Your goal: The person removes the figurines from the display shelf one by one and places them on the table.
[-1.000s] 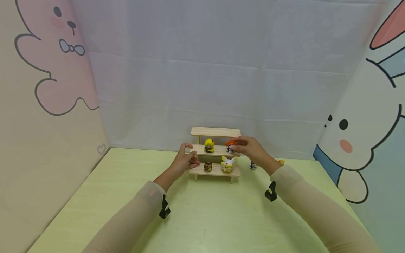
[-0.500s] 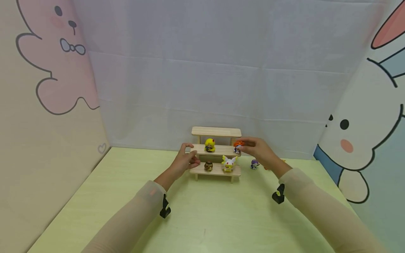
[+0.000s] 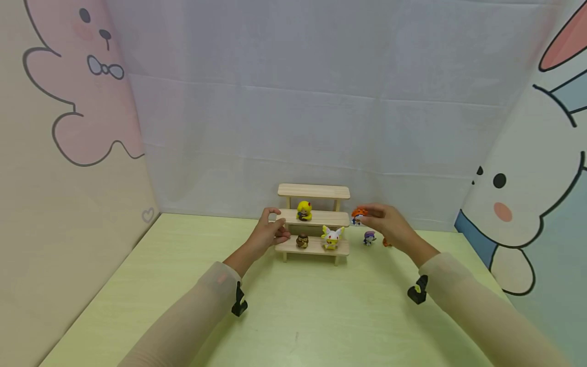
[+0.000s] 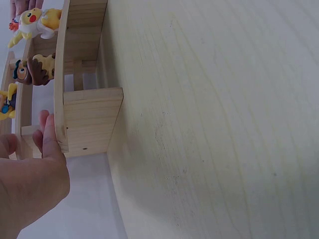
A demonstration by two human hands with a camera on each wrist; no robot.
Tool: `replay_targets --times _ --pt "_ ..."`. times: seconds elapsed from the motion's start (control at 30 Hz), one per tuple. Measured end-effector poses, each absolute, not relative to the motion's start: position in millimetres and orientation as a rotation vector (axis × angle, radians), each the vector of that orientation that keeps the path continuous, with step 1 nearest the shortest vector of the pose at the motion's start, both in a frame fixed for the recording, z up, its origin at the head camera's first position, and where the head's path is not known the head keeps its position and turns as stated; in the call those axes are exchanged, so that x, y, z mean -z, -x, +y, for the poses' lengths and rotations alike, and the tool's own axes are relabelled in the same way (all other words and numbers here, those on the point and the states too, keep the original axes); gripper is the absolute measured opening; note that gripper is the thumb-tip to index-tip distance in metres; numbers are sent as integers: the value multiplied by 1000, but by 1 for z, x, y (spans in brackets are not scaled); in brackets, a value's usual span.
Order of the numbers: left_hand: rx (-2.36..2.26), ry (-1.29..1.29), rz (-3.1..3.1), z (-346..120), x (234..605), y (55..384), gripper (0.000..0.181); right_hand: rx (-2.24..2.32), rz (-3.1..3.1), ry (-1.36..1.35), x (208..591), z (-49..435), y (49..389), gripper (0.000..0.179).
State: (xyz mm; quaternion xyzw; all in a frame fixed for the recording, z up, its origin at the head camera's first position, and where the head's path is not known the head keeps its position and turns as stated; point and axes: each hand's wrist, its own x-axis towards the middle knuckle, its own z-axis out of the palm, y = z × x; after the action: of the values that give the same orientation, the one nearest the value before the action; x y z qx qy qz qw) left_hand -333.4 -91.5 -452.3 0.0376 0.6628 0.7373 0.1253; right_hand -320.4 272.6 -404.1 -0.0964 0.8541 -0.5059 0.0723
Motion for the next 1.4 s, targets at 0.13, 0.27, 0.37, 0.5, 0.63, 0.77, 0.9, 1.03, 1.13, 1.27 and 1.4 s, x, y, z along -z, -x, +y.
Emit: replay_targets --times 0.13,0.27,0.37,0.5,0.63,0.77,0.9,1.03,1.13,1.27,1.4 --pt "-2149 -102 1938 -91 451 333 34 1526 2553 291 407 280 318 59" --pt "-2147 -102 1941 -91 449 331 34 1523 2555 308 412 286 315 58" --pt "-2146 -107 1941 -91 449 330 34 1539 2538 326 416 289 313 57" --pt "-2149 -108 1940 -91 449 330 34 1581 2495 327 422 293 310 58" --pt "-2152 -107 1938 -91 449 330 33 1629 2449 325 430 298 309 58" --pt "-2153 -108 1939 -91 449 330 34 1638 2432 335 441 305 308 58" --pt "-2151 -108 1938 -91 448 330 34 1612 2446 346 451 311 306 54" --pt "-2150 -110 1939 -91 447 329 35 1623 2438 359 458 314 303 51" --pt "-2152 -114 1940 -91 447 329 35 1632 2432 362 462 314 301 49" --pt "-2149 -112 1948 -91 446 329 34 1580 2466 357 467 316 299 48" --pt "-2144 -102 1954 -91 446 328 33 1545 2494 369 470 316 297 47"
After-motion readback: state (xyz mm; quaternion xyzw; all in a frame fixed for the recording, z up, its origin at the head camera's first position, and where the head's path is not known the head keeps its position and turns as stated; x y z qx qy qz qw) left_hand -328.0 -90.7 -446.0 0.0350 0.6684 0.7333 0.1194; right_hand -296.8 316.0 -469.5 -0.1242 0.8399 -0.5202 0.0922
